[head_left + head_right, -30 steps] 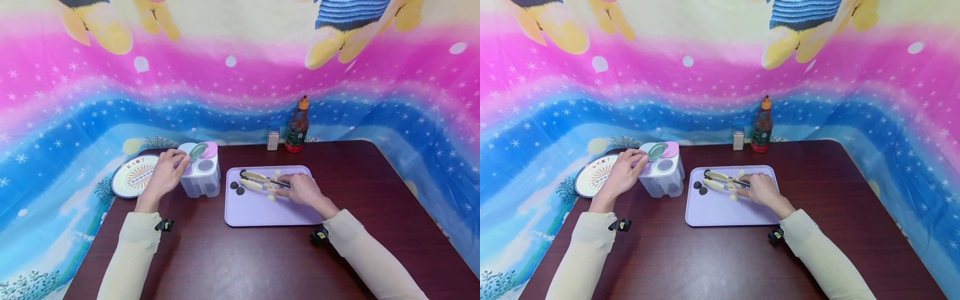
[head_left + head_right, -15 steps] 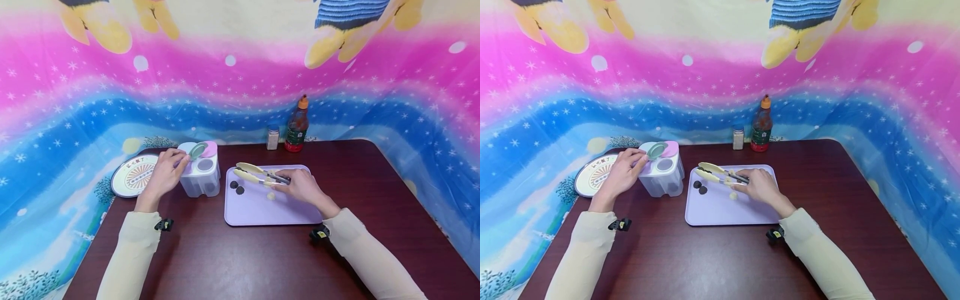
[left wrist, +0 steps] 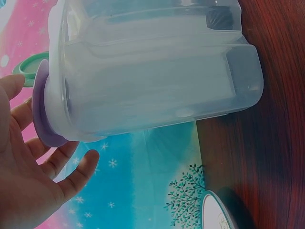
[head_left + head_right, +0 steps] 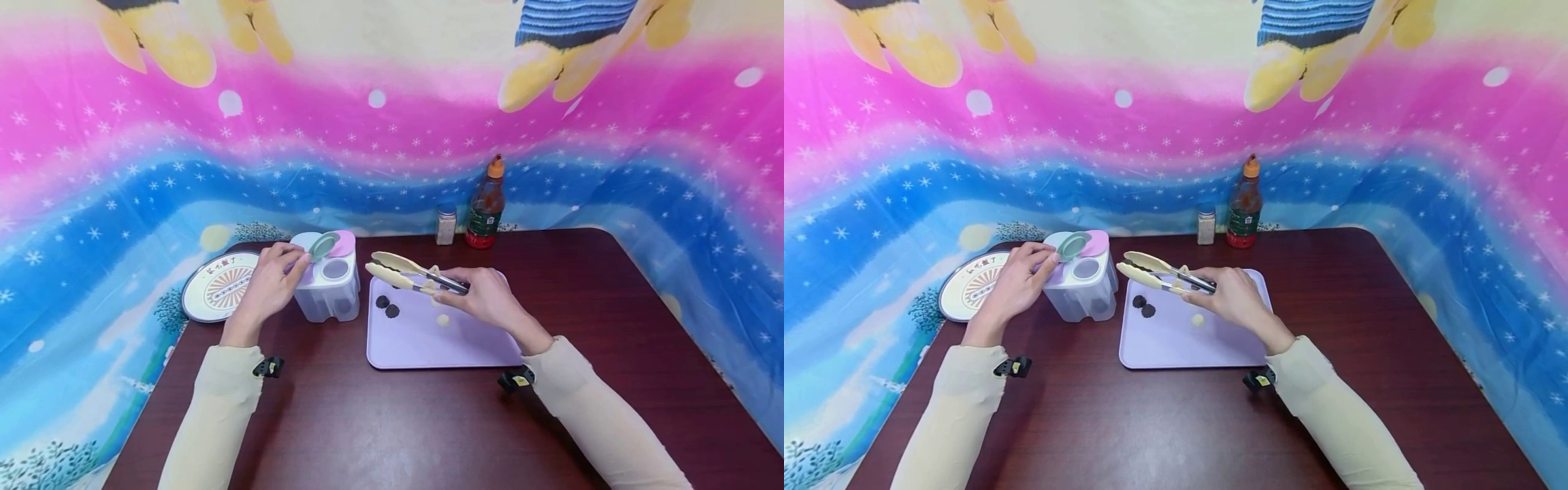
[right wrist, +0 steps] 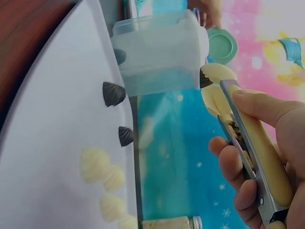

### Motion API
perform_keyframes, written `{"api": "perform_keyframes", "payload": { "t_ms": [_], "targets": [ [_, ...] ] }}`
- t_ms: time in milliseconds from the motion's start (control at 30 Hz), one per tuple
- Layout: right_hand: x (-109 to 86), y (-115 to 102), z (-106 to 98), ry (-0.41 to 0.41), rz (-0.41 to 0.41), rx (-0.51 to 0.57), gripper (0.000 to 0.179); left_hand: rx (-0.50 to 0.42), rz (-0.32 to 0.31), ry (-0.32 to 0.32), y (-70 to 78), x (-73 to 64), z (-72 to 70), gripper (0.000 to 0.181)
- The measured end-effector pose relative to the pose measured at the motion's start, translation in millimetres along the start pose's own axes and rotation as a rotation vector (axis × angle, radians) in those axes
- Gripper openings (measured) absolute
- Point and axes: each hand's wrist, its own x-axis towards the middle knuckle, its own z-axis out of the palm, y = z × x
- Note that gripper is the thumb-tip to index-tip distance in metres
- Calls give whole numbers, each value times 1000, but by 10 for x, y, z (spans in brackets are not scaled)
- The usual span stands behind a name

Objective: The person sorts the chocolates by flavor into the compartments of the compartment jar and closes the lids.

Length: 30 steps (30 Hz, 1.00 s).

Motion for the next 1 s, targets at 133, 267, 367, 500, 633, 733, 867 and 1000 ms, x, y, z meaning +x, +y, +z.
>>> {"api": "perform_keyframes", "payload": {
  "t_ms": [133,267,367,500,633,733,867,1000],
  "targets": [
    [26,-89,-25,-3,-2,20,49,2,-1,-3,3,1,-1,51],
    [58,-183,-40,-22,7,57,51,4,-6,-8,3,3,-2,52],
    [90,-249,-29,-20,1,62,52,4,-11,-14,-1,4,-1,53],
    [143,-319,0,-11,-16,57,52,3,-11,-13,-3,5,1,53],
    [192,-378,25,-18,-15,66,52,6,-12,-8,-1,7,3,52],
    [223,-409,51,-24,-13,66,52,9,-13,-8,2,4,2,53],
    [262,-436,92,-22,-25,60,52,6,-15,-11,3,2,3,54],
    [293,-470,124,-8,-55,51,51,5,-15,-13,-2,-2,3,54]
  ]
}}
